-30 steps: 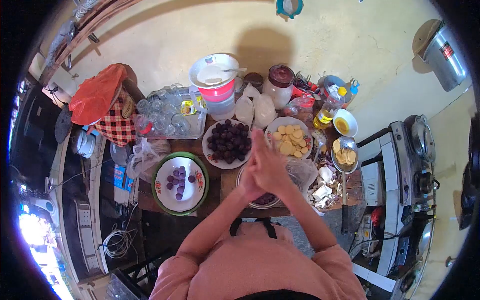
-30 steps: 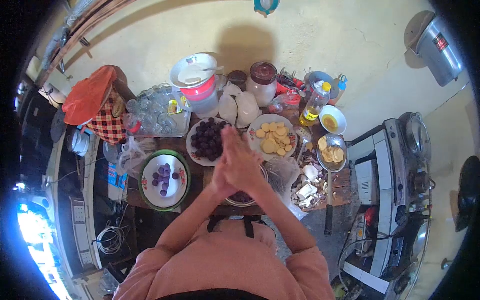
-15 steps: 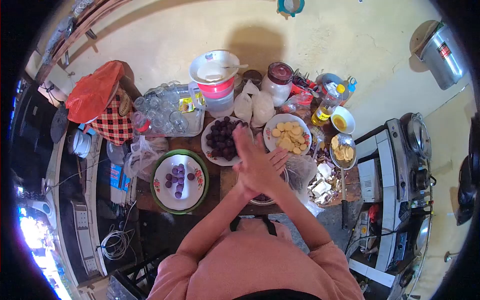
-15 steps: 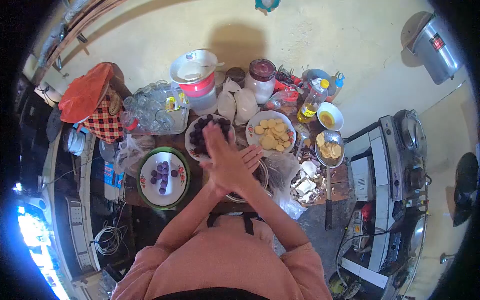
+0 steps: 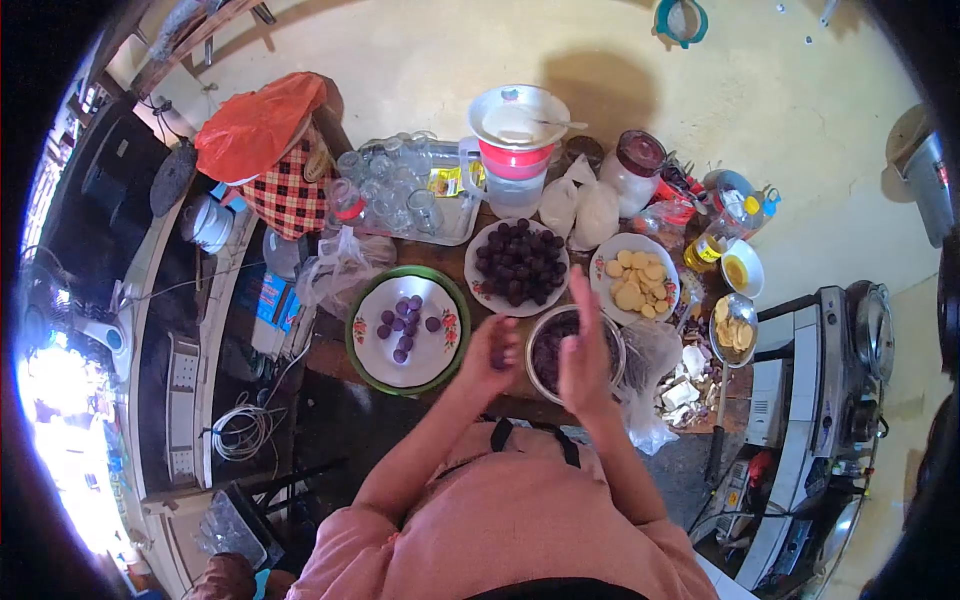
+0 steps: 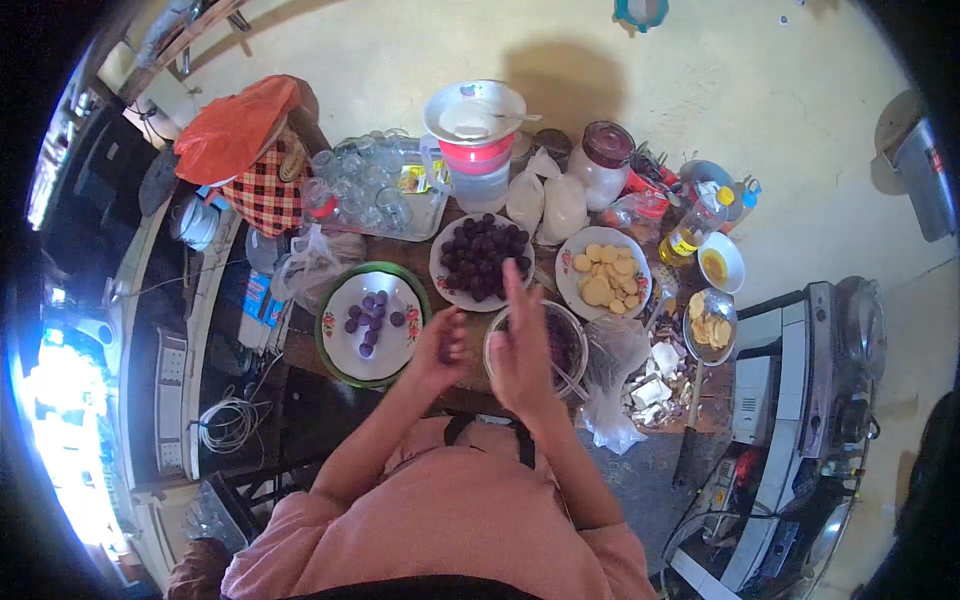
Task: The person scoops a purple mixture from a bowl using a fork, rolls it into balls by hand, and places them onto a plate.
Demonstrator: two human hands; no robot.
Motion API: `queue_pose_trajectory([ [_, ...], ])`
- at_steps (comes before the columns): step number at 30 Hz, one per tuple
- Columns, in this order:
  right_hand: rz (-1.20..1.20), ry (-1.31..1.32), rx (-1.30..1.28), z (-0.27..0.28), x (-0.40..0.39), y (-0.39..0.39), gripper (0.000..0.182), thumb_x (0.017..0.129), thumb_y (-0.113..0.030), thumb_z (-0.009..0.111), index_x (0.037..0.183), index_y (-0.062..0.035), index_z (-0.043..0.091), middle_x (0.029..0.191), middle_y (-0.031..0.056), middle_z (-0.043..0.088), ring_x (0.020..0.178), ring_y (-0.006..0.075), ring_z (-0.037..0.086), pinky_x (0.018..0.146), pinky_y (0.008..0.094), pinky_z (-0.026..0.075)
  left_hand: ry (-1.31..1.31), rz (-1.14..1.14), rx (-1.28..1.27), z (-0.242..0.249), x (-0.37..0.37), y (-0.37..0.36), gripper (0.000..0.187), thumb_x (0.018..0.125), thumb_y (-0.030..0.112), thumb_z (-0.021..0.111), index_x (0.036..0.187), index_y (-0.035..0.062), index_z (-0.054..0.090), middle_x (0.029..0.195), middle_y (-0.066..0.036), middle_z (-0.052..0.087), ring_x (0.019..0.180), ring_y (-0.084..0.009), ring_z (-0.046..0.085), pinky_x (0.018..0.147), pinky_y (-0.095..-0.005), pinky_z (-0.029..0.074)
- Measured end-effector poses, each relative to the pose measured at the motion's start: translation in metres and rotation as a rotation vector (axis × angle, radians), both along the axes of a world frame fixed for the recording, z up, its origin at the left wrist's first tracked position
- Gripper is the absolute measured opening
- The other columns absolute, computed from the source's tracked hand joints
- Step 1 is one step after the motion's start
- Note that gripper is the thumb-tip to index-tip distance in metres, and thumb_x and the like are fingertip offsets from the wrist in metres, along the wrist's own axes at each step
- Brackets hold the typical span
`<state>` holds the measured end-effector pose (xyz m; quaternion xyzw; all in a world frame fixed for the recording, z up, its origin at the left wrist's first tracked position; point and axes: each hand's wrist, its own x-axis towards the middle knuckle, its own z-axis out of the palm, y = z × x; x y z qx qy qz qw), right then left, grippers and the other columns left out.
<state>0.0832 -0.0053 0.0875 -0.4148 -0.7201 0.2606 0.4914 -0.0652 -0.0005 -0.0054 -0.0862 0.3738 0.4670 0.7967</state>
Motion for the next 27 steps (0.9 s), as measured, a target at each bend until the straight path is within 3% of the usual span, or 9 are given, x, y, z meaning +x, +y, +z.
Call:
queue_pose_trajectory([
  [2, -0.071, 0.116, -0.197, -0.006, 0.030, -0.008, 0.047, 0.093, -0.027, 0.039, 0.131, 0.0003, 0.035, 0.130, 0.0192, 0.041, 0.116, 0.0338, 0.044, 0.100, 0.0407, 0.030, 0.368, 0.073, 0.061, -0.004, -0.032, -0.006, 0.024, 0.081, 0.033, 0.058, 0.075, 0.0094, 0.058, 0.054, 0.001, 0.048, 0.045, -0.0099, 0.041, 0.041, -0.0219, 0.032],
  [5, -0.181, -0.097, -0.559, -0.044, 0.078, -0.013, 0.031, 0.088, -0.019, 0.051, 0.114, -0.0022, 0.049, 0.115, 0.0167, 0.053, 0.100, 0.0318, 0.054, 0.086, 0.0396, 0.041, 0.833, 0.094, 0.102, -0.040, -0.082, -0.010, 0.027, 0.083, 0.032, 0.053, 0.074, 0.0076, 0.058, 0.062, -0.001, 0.055, 0.051, -0.0078, 0.049, 0.045, -0.0224, 0.036],
  [8, -0.298, -0.708, -0.364, -0.082, 0.108, -0.032, 0.025, 0.082, -0.021, 0.058, 0.099, -0.0032, 0.052, 0.096, 0.0151, 0.054, 0.088, 0.0332, 0.054, 0.075, 0.0435, 0.042, 1.223, -0.064, 0.222, -0.090, -0.124, -0.017, 0.026, 0.082, 0.028, 0.053, 0.084, 0.0029, 0.059, 0.073, -0.007, 0.060, 0.060, -0.0145, 0.055, 0.054, -0.0268, 0.043],
  [13, -0.416, -0.778, -0.565, -0.091, 0.108, -0.059, 0.028, 0.079, -0.022, 0.061, 0.095, -0.0049, 0.045, 0.085, 0.0152, 0.057, 0.081, 0.0351, 0.057, 0.067, 0.0451, 0.045, 1.994, -0.249, 0.502, -0.100, -0.127, -0.028, 0.024, 0.082, 0.022, 0.055, 0.092, -0.0006, 0.058, 0.082, -0.013, 0.062, 0.074, -0.0245, 0.060, 0.068, -0.0340, 0.047],
  [15, -0.453, -0.649, -0.773, -0.095, 0.103, -0.062, 0.028, 0.080, -0.019, 0.061, 0.096, -0.0044, 0.043, 0.083, 0.0171, 0.059, 0.076, 0.0369, 0.059, 0.065, 0.0454, 0.046, 2.077, -0.246, 0.543, -0.079, -0.116, -0.033, 0.022, 0.080, 0.018, 0.056, 0.093, 0.0008, 0.058, 0.087, -0.014, 0.062, 0.074, -0.0273, 0.060, 0.069, -0.0359, 0.047],
  [18, -0.466, -0.486, -0.617, -0.117, 0.104, -0.065, 0.024, 0.080, -0.016, 0.061, 0.095, -0.0019, 0.049, 0.077, 0.0187, 0.061, 0.067, 0.0360, 0.061, 0.061, 0.0424, 0.047, 2.027, -0.252, 0.459, -0.043, -0.101, -0.035, 0.020, 0.081, 0.017, 0.056, 0.095, 0.0021, 0.058, 0.089, -0.014, 0.062, 0.073, -0.0266, 0.060, 0.068, -0.0364, 0.046],
  [22, -0.391, -0.053, -0.549, -0.116, 0.099, -0.049, 0.016, 0.083, -0.013, 0.059, 0.093, -0.0010, 0.058, 0.066, 0.0116, 0.057, 0.057, 0.0181, 0.055, 0.055, 0.0318, 0.044, 1.963, -0.141, 0.516, -0.028, -0.089, -0.035, 0.018, 0.084, 0.017, 0.054, 0.096, 0.0051, 0.058, 0.087, -0.013, 0.062, 0.069, -0.0242, 0.060, 0.065, -0.0355, 0.046],
  [24, -0.427, 0.148, -0.535, -0.108, 0.088, -0.028, 0.014, 0.085, -0.012, 0.057, 0.092, -0.0008, 0.062, 0.063, 0.0092, 0.056, 0.057, 0.0127, 0.053, 0.055, 0.0281, 0.044, 1.826, -0.257, 0.484, -0.019, -0.071, -0.034, 0.020, 0.085, 0.020, 0.053, 0.098, 0.0056, 0.058, 0.086, -0.013, 0.062, 0.069, -0.0242, 0.061, 0.065, -0.0364, 0.046],
  [27, -0.385, 0.031, -0.592, -0.120, 0.080, 0.000, 0.015, 0.088, -0.012, 0.052, 0.090, 0.0000, 0.060, 0.075, 0.0164, 0.062, 0.067, 0.0294, 0.060, 0.064, 0.0355, 0.047, 1.589, -0.566, 0.527, -0.030, -0.037, -0.039, 0.027, 0.088, 0.027, 0.049, 0.103, 0.0057, 0.057, 0.083, -0.015, 0.063, 0.072, -0.0233, 0.064, 0.066, -0.0382, 0.047],
])
